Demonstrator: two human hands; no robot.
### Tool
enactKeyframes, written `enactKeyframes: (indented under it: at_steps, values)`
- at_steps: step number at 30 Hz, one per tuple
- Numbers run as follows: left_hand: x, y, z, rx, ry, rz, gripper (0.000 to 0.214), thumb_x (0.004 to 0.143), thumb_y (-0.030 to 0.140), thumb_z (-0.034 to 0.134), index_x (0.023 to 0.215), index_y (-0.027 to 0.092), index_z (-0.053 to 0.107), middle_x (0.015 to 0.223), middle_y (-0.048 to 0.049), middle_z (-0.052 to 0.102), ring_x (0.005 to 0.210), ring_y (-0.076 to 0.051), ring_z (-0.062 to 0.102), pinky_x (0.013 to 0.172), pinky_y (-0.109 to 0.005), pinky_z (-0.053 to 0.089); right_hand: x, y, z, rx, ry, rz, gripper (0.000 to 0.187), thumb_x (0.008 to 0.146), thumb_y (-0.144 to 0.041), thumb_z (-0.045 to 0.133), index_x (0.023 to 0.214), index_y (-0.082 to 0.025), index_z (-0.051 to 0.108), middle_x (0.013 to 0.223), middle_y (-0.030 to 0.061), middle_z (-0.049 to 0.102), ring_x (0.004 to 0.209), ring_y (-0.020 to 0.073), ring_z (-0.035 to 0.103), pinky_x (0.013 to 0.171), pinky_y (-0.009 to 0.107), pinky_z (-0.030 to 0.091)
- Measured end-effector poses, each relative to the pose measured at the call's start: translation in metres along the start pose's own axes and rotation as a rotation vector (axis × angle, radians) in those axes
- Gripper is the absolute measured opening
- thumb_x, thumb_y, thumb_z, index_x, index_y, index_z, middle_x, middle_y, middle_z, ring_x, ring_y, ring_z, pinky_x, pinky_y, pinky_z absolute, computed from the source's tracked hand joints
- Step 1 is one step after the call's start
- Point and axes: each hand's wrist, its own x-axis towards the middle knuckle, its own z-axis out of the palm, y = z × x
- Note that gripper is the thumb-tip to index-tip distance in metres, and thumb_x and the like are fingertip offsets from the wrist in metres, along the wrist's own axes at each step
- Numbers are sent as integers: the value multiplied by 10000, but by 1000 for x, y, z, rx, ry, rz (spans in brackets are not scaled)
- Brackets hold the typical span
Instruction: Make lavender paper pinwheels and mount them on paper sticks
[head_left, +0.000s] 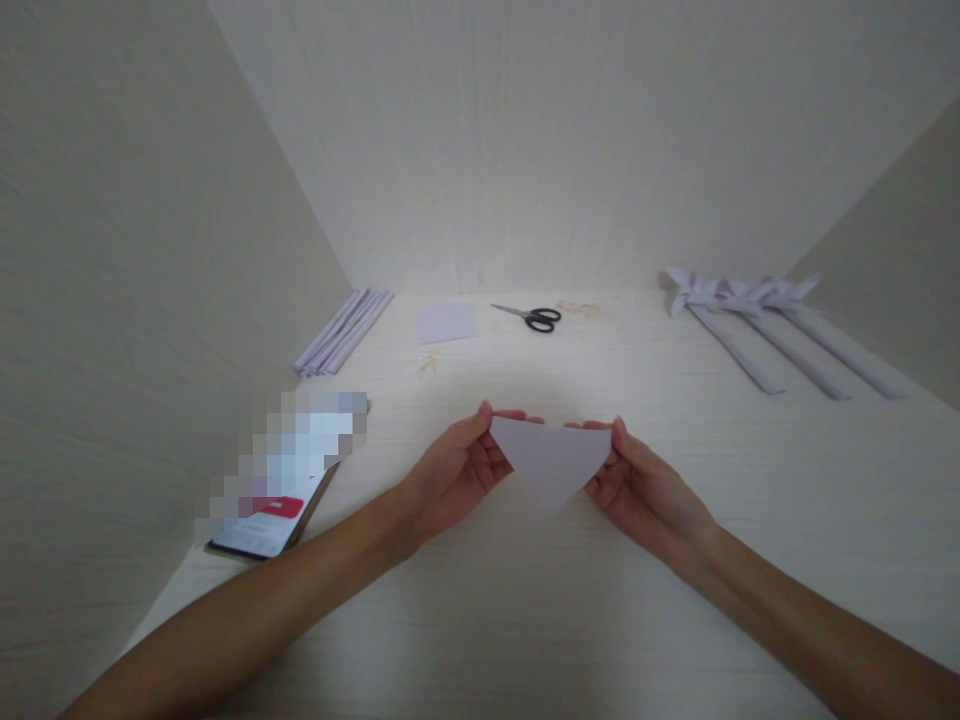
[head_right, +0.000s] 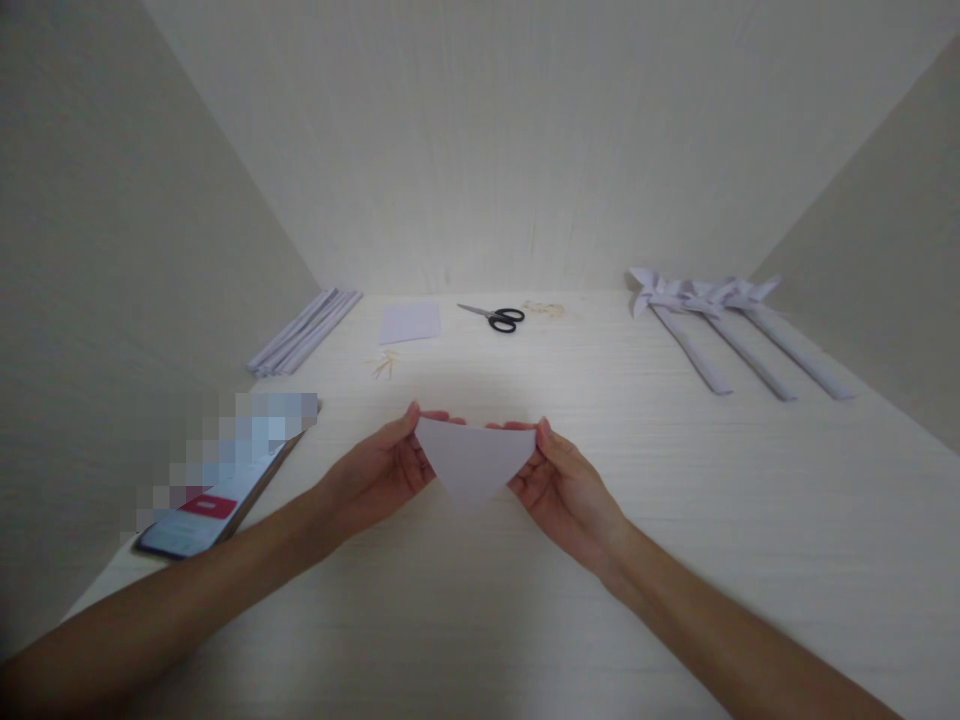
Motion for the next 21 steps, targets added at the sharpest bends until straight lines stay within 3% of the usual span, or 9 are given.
enactKeyframes:
  at_steps: [11,17,21]
  values:
    - [-9,-2,7,1,-19,-8,361,833,283,390,598,128,616,633,-48,663,609,-100,596,623,-215,431,-5,1,2,25,-82,120,127,635,-317,666,608,-193,662,653,-19,695,576,65,618,585,150,482]
    - [-11,-3,8,18,-18,-21,340,814,283,428,577,128,615,607,-46,657,583,-100,587,614,-218,424,-6,-1,5,-17,-103,89,141,626,-326,671,578,-195,652,620,-16,692,574,74,626,596,157,486]
    - [-11,-4,6,45,-106,-25,308,794,308,462,613,136,643,647,-46,671,613,-105,594,639,-223,427,-7,-2,4,-13,-74,77,144,604,-318,689,554,-191,644,563,-19,678,525,76,616,557,158,486]
